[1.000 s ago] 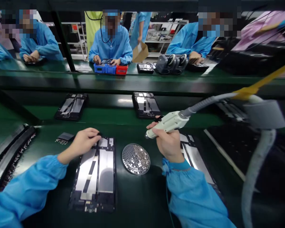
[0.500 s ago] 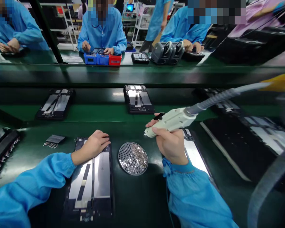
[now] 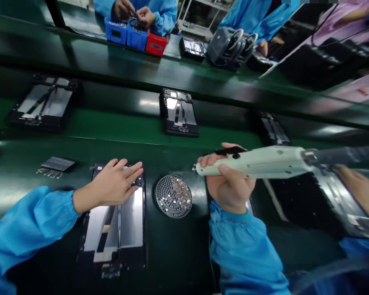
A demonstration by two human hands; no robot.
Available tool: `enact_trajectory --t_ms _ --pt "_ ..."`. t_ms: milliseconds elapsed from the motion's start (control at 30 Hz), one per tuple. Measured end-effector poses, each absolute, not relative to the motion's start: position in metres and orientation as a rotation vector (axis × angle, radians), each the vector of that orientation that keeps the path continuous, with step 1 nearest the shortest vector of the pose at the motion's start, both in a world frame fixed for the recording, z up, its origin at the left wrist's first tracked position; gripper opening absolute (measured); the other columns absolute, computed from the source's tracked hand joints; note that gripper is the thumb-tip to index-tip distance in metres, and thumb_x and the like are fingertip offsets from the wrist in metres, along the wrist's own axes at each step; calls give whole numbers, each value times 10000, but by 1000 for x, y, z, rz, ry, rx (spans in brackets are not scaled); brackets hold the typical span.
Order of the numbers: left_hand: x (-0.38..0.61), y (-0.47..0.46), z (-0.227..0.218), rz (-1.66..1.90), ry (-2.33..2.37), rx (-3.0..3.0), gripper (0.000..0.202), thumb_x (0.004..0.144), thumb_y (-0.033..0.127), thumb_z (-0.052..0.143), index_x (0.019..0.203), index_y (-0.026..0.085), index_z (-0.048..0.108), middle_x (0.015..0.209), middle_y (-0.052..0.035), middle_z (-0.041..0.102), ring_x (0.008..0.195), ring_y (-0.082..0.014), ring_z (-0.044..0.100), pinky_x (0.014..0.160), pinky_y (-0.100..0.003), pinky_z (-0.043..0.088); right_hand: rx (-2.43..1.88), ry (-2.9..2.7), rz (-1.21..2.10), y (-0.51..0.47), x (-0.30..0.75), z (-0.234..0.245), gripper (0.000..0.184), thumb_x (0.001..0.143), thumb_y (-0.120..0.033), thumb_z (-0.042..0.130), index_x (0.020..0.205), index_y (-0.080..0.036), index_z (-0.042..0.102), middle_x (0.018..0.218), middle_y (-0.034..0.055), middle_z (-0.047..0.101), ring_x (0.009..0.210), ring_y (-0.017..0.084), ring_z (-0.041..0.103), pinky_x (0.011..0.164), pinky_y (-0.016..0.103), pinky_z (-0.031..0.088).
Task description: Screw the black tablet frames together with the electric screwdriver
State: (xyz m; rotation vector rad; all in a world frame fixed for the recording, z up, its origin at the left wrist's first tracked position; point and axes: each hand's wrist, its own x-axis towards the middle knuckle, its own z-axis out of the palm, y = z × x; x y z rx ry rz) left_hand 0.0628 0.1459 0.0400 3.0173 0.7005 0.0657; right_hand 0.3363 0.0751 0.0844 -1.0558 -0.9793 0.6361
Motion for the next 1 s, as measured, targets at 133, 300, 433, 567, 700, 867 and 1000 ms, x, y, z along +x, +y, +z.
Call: enact_trajectory --t_ms 133,300,433,567,700,867,1000 --pt "67 125 36 58 710 3064 548 1025 409 431 1482 114 502 1564 -105 459 1164 -397 552 908 -529 453 -1035 -1046 683 56 315 87 285 788 -160 705 1048 -274 679 622 -53 596 586 131 559 652 348 514" --pt "72 85 28 299 674 3042 512 972 446 555 1357 118 633 1469 -189 550 1122 -400 603 904 -530 462 -1048 -1139 771 36 292 80 277 817 -142 676 1064 -263 706 748 -33 614 582 124 598 605 359 535" --pt "73 78 25 373 683 3042 530 905 486 657 1250 84 681 1286 -269 646 1031 -405 642 861 -508 484 -1085 -1151 793 31 287 75 308 826 -106 650 1089 -254 705 755 -36 591 582 117 603 645 382 551" --pt "74 81 25 411 671 3052 551 895 497 663 1232 62 684 1133 -256 700 996 -392 654 839 -482 499 -1105 -1165 823 30 284 72 303 818 -115 656 1081 -257 705 778 -32 592 565 116 605 635 389 554" --pt "74 81 25 425 672 3062 565 894 525 644 1240 80 686 1147 -233 708 1023 -380 649 859 -479 498 -1123 -1176 856 30 282 72 309 818 -102 651 1075 -262 712 771 -26 605 564 126 612 638 404 559" --pt "73 80 23 474 669 3074 550 908 518 604 1232 81 689 1138 -226 716 1020 -371 649 867 -479 492 -1137 -1178 847 30 280 74 294 809 -85 656 1043 -251 716 769 -20 615 564 126 607 631 397 558" --pt "73 80 21 484 661 3057 509 963 475 518 1234 78 683 1134 -228 715 1032 -371 648 877 -490 484 -1147 -1189 838 33 278 73 270 811 -89 658 1010 -261 719 728 -29 607 536 125 592 612 391 548"
